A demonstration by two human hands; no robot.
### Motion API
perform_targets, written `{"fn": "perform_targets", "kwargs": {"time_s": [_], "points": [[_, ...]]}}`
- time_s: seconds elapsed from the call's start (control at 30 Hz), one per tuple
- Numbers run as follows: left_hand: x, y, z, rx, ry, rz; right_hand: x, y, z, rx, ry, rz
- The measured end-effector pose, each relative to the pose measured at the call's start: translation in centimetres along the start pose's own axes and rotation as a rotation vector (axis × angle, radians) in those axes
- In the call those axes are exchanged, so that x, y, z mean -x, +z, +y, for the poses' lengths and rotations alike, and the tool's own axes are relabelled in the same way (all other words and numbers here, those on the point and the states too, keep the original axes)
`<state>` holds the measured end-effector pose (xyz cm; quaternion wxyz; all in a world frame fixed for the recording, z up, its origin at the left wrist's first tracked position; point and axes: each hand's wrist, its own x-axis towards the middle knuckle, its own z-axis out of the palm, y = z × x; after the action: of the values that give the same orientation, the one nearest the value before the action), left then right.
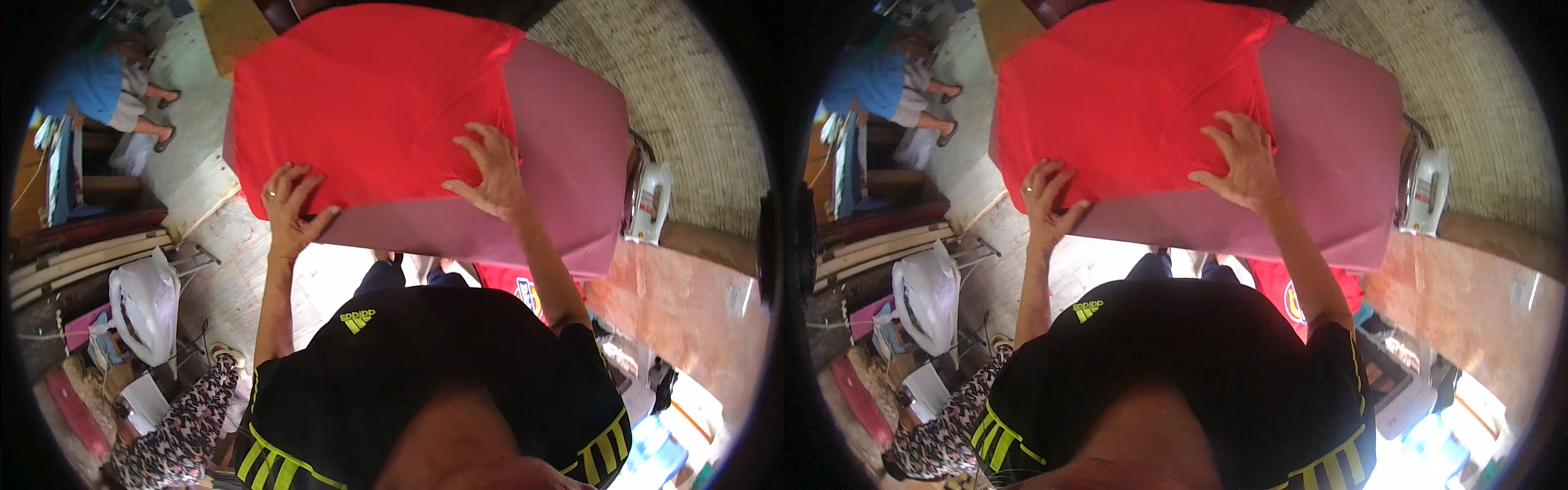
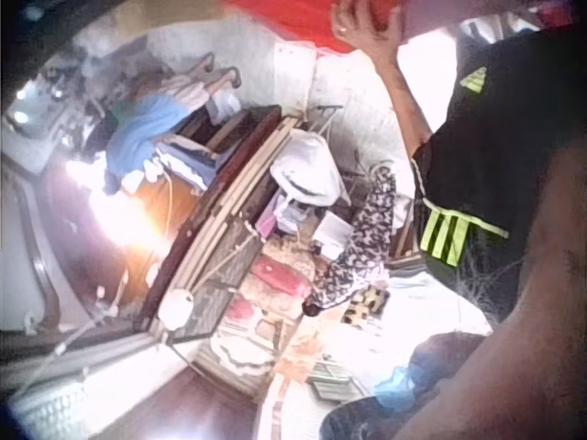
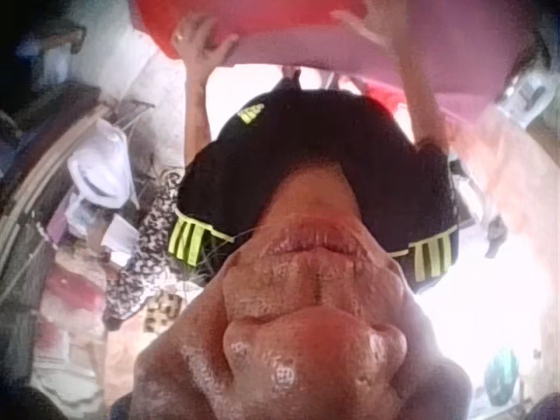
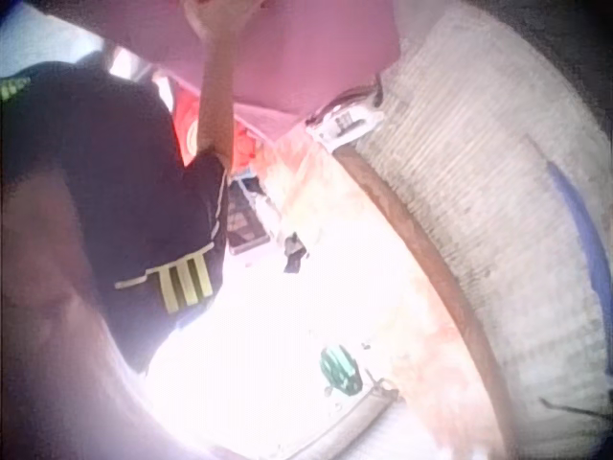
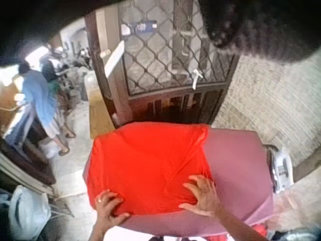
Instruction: The person irons a red t-shirt on a pink ironing board. They smooth the fabric with their hands, use a white steam iron to press the front and back, and flip the shirt to iron different sections.
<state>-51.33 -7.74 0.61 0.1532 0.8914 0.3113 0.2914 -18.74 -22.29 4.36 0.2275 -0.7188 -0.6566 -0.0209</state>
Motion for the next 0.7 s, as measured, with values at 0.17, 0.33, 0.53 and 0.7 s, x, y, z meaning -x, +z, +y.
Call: {"fn": "perform_targets", "kwargs": {"time_s": [0.17, 0.33, 0.53, 0.7], "points": [[0.9, 0.9, 1.5, -0.038, -0.081, 0.010, -1.4, 1.5, 3.1, -0.406, 0.226, -0.130], [1.7, 1.9, 1.3, 0.016, -0.162, 0.110, 2.6, -2.4, 8.5, -1.422, 0.666, 0.288], [2.1, 3.4, -1.0, -0.285, -0.373, 0.541, 9.0, 0.8, 11.5, -0.888, 0.447, 0.266], [2.8, 2.9, -4.1, 0.517, -0.940, 0.522, 7.1, 0.0, 10.6, -0.740, 0.427, 0.170]]}}
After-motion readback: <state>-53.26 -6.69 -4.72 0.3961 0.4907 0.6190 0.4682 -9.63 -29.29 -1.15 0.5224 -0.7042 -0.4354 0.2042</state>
